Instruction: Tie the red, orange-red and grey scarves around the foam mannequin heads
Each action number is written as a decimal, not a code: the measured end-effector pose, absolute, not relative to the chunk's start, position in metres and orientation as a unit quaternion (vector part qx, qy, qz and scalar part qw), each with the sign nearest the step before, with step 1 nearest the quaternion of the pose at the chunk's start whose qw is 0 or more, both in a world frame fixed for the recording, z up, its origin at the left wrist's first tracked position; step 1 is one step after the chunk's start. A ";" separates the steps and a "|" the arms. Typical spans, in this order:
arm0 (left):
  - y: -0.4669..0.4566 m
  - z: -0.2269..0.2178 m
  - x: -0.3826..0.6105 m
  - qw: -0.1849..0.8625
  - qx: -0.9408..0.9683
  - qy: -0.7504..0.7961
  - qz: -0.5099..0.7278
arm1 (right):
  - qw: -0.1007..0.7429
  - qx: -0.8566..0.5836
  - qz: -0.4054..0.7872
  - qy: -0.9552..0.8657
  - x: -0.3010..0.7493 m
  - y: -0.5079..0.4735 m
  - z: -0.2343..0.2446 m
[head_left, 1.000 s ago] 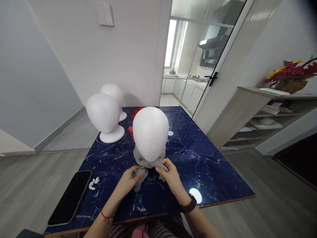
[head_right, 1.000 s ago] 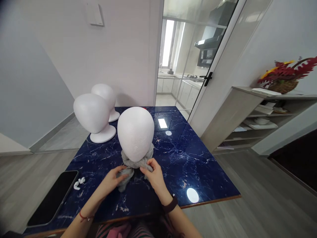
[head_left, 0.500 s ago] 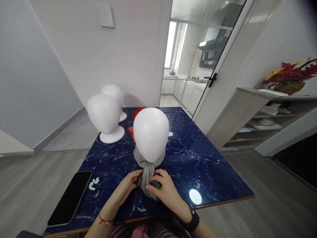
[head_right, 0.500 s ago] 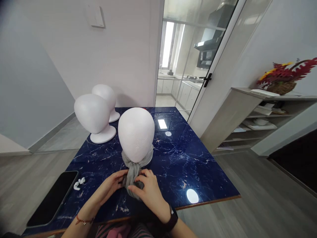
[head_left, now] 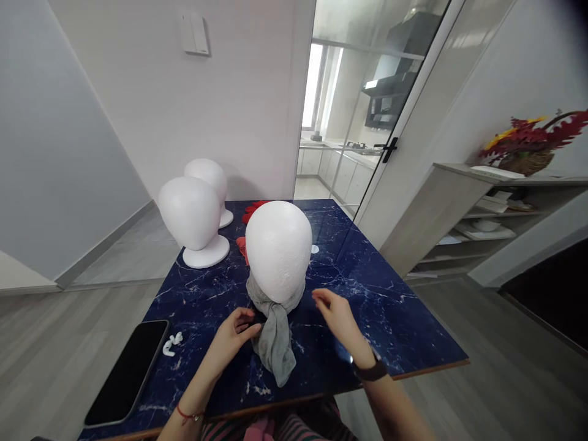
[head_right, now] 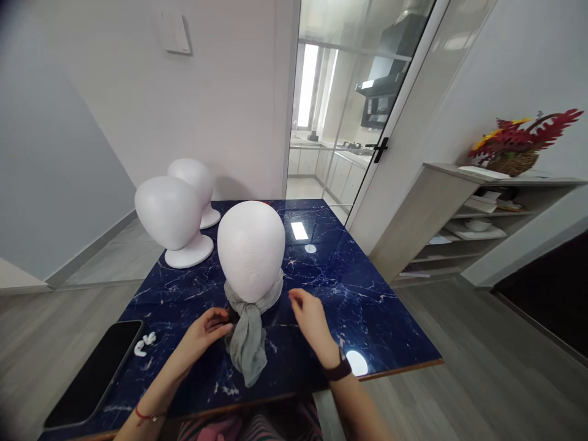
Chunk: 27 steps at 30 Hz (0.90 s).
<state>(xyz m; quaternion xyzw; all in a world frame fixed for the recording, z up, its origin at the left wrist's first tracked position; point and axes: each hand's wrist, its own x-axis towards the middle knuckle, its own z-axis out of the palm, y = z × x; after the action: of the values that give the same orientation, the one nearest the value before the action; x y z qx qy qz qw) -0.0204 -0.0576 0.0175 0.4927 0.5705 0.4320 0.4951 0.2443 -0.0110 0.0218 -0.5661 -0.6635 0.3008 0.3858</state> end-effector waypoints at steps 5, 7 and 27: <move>-0.045 0.021 -0.044 0.465 0.464 0.600 0.457 | 0.418 -0.526 0.297 -0.679 0.276 0.039 0.034; -0.036 0.021 -0.044 0.450 0.479 0.593 0.465 | 0.407 -0.483 0.351 -0.691 0.275 0.051 0.045; 0.025 0.039 -0.010 0.440 0.566 0.512 0.473 | 0.414 -0.327 0.501 -0.686 0.205 0.090 0.034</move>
<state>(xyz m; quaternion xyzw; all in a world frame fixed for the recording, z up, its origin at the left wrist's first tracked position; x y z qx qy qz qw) -0.0100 0.0251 0.0394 0.5661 0.5125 0.4727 0.4398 0.2049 0.0902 0.0343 -0.3270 -0.6856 0.5013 0.4144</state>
